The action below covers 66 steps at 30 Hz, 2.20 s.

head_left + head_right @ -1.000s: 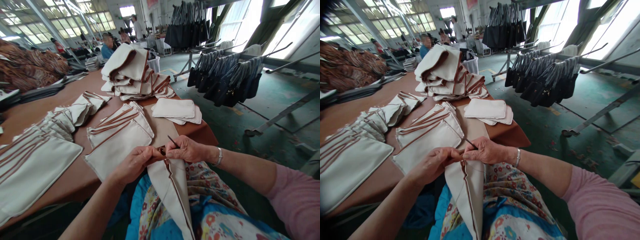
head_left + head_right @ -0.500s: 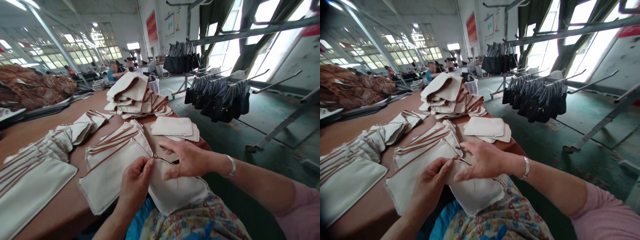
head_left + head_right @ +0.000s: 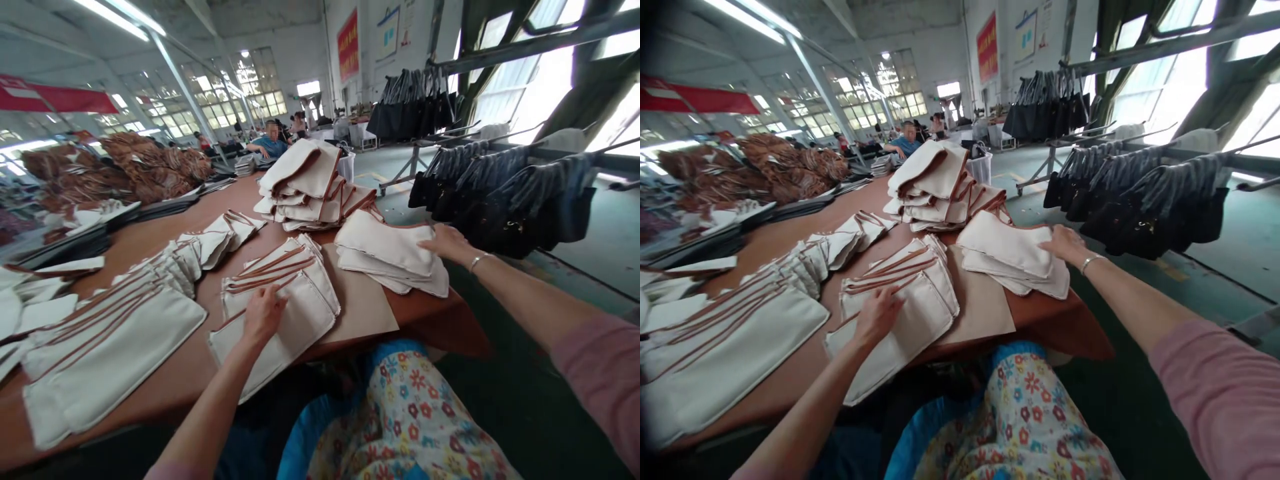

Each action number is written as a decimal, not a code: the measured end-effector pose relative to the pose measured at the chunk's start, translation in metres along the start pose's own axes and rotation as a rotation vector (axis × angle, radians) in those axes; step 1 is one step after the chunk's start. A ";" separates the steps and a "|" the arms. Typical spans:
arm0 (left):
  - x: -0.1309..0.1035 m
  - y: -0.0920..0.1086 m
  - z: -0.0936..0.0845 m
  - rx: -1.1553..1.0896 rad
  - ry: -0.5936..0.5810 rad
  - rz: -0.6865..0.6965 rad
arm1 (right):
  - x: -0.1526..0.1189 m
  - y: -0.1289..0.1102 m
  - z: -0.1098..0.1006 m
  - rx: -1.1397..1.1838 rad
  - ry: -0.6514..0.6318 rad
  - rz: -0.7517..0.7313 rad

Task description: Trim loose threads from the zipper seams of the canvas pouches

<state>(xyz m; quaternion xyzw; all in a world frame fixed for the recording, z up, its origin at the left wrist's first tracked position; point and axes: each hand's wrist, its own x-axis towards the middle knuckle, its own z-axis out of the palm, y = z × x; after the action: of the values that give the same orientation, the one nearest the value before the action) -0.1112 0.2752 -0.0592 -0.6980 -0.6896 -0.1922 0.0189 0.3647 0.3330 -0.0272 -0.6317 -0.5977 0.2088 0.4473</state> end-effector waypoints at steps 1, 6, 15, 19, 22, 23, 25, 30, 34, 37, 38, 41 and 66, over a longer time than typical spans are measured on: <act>0.003 0.003 0.007 0.013 -0.010 -0.004 | -0.003 0.008 0.006 -0.055 0.035 0.021; 0.024 0.029 0.028 -0.006 -0.035 -0.042 | -0.033 -0.016 0.069 -0.149 -0.067 -0.057; -0.007 0.033 0.002 -0.281 -0.318 -0.092 | -0.063 -0.104 0.233 -0.003 -0.557 -0.180; -0.057 0.041 -0.072 -0.772 -0.596 -0.144 | -0.069 -0.101 0.255 -0.061 -0.590 -0.150; -0.082 0.061 -0.118 -1.054 -0.773 -0.122 | -0.074 -0.109 0.245 -0.071 -0.624 -0.161; -0.088 0.067 -0.126 -1.113 -0.804 -0.121 | -0.077 -0.115 0.237 -0.068 -0.636 -0.169; -0.096 0.079 -0.131 -1.210 -0.832 -0.156 | -0.088 -0.131 0.211 -0.046 -0.652 -0.199; -0.107 0.097 -0.117 -1.341 -0.875 -0.267 | -0.149 -0.161 0.122 0.478 -0.912 -0.234; -0.102 0.104 -0.117 -1.269 -0.831 -0.172 | -0.188 -0.159 0.073 0.547 -1.077 -0.041; -0.094 0.107 -0.121 -1.135 -0.818 -0.093 | -0.197 -0.151 0.064 0.600 -1.017 0.002; -0.092 0.108 -0.122 -1.105 -0.838 -0.062 | -0.197 -0.149 0.064 0.642 -0.985 -0.022; -0.089 0.111 -0.119 -1.104 -0.919 0.020 | -0.195 -0.144 0.069 0.693 -0.882 -0.129; -0.127 0.129 -0.083 -1.241 -1.006 -0.208 | -0.206 -0.130 0.046 0.484 -0.869 0.038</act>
<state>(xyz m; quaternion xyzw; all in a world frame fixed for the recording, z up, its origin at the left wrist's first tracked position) -0.0030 0.1236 0.0113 -0.5163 -0.4443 -0.2037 -0.7032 0.2131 0.1389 -0.0010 -0.3750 -0.6517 0.5938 0.2866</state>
